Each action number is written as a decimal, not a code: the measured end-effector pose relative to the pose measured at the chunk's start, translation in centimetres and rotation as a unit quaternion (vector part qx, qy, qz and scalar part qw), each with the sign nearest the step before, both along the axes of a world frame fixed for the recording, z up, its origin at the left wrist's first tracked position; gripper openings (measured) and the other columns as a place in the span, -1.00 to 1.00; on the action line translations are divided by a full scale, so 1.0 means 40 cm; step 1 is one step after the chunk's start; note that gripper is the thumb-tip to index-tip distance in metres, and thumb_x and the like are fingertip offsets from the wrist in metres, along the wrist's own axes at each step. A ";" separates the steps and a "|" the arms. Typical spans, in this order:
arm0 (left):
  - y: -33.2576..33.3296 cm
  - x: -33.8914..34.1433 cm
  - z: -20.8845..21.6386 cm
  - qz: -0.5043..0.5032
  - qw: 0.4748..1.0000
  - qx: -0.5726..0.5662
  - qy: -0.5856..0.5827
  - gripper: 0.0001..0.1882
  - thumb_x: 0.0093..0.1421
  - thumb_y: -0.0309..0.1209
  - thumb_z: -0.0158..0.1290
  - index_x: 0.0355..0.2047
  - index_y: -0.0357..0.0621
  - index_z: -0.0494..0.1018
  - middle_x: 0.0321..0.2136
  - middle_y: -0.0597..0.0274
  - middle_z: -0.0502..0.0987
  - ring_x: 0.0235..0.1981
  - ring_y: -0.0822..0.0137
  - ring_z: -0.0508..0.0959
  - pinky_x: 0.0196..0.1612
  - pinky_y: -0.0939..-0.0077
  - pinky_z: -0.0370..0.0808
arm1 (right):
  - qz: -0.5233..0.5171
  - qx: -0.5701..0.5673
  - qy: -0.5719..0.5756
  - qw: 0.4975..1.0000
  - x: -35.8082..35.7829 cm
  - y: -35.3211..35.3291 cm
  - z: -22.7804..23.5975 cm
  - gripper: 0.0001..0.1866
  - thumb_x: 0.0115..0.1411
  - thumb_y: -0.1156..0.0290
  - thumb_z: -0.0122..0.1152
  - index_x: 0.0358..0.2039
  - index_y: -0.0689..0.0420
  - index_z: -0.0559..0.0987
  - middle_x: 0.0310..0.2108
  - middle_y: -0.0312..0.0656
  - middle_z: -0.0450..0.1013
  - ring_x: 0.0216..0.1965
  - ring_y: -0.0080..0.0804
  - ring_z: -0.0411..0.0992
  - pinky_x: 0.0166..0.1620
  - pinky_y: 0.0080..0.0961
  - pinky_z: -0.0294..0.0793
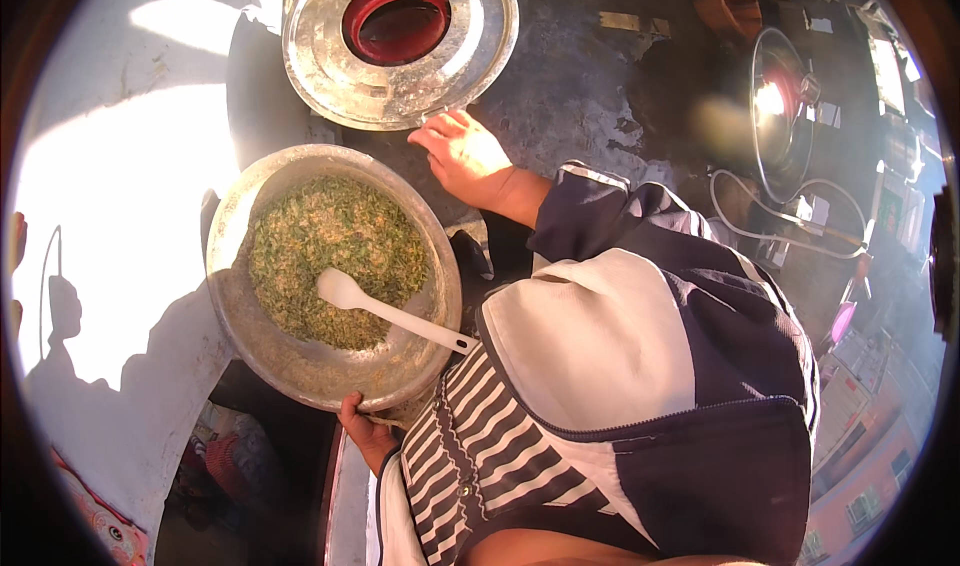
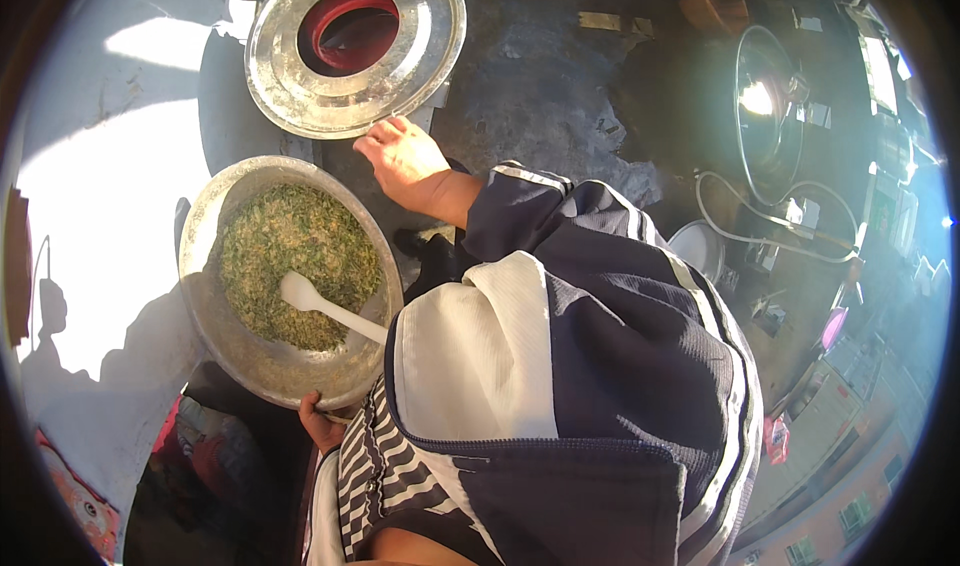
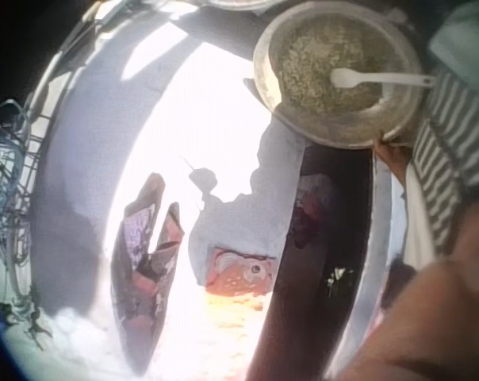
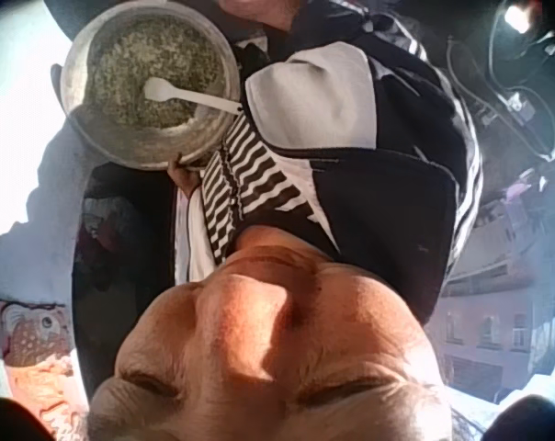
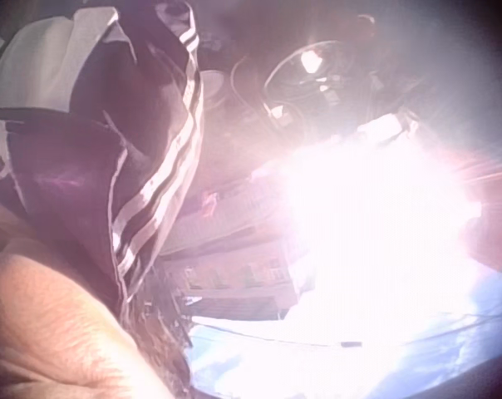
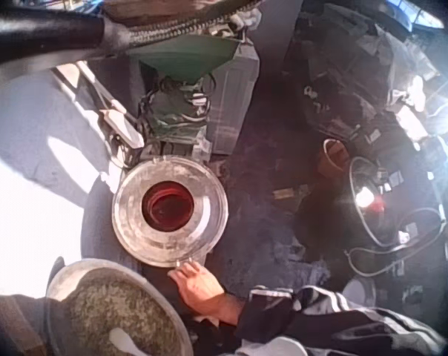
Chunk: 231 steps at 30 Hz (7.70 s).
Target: The person transfers chopped green herbs from a large metal bowl into a grinding machine using a red scoop. They then use a red dustpan to collect the processed herbs from a large tire and transfer them into a metal bowl. Finally, they use a cloth to clean the grinding machine's output chute.
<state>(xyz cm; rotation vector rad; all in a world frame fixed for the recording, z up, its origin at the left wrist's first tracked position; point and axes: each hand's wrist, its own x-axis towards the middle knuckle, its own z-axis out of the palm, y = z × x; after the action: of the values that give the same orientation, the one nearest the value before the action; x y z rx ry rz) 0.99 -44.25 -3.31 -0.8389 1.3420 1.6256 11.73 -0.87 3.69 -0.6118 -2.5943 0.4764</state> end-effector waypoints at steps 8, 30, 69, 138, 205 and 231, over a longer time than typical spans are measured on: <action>0.132 0.030 0.075 -0.053 0.998 -0.019 -0.006 -0.72 -0.10 -0.37 0.02 -0.34 -0.21 0.41 -0.32 0.14 0.47 -0.25 0.14 0.45 -0.08 0.22 0.37 | -0.311 -0.416 -0.059 0.852 0.302 0.306 -0.387 -0.21 -0.07 0.71 -0.11 0.25 0.18 0.01 0.20 0.03 0.11 0.26 -0.21 0.04 0.21 -0.43 0.09; 0.268 0.015 0.045 -0.054 0.989 -0.131 -0.043 -0.54 -0.18 -0.35 0.03 -0.17 -0.14 0.40 -0.25 0.12 0.49 -0.24 0.08 0.49 -0.17 0.11 0.46 | -0.325 -0.409 0.067 0.850 0.108 0.658 -0.878 -0.16 -0.01 0.52 0.00 0.26 0.28 -0.15 0.13 0.17 0.18 0.19 -0.08 0.15 0.13 -0.45 0.18; 0.003 -0.017 -0.026 -0.011 0.998 0.004 -0.054 -0.74 -0.12 -0.47 -0.02 -0.36 -0.27 0.40 -0.37 0.10 0.48 -0.29 0.13 0.50 -0.11 0.21 0.45 | -0.306 -0.302 0.048 0.902 0.214 0.137 -0.352 -0.66 -0.04 0.47 0.18 -0.17 0.06 0.53 -0.42 -0.26 0.48 -0.43 -0.40 0.46 -0.33 -0.47 0.44; 0.313 0.048 0.177 0.118 0.986 -0.117 0.011 -0.61 -0.16 -0.51 -0.02 -0.22 -0.27 0.33 -0.37 0.15 0.41 -0.36 0.16 0.43 -0.21 0.18 0.44 | 0.061 -0.384 -0.297 0.872 -0.655 1.187 -0.086 -0.33 0.09 -0.25 -0.01 0.09 -0.10 0.39 0.20 -0.29 0.17 0.24 -0.32 0.03 0.23 -0.33 -0.07; 0.225 0.026 0.079 0.119 0.990 -0.037 -0.061 -0.36 -0.17 -0.52 -0.07 0.04 -0.23 0.21 -0.15 0.06 0.38 -0.17 0.06 0.45 -0.12 0.16 0.46 | -0.025 -0.120 -0.023 0.992 -0.375 0.792 0.269 -0.68 0.04 0.41 0.23 -0.14 0.15 0.49 -0.42 -0.26 0.51 -0.41 -0.58 0.44 -0.29 -0.60 0.43; 0.022 0.284 -0.083 -0.276 0.961 0.016 -0.011 -0.40 -0.14 -0.52 -0.08 0.03 -0.29 0.20 -0.13 0.02 0.39 -0.13 0.05 0.45 -0.06 0.14 0.44 | -0.573 -0.104 0.439 0.684 1.593 -0.335 0.336 -0.73 0.11 0.44 0.23 -0.18 0.24 0.49 -0.27 -0.21 0.49 -0.28 -0.49 0.45 -0.20 -0.56 0.45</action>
<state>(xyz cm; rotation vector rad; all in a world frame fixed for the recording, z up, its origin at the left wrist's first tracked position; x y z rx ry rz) 12.34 -43.37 -6.61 -0.4049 1.3765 1.1884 75.45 -14.27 17.12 -1.4508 -0.9168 0.4303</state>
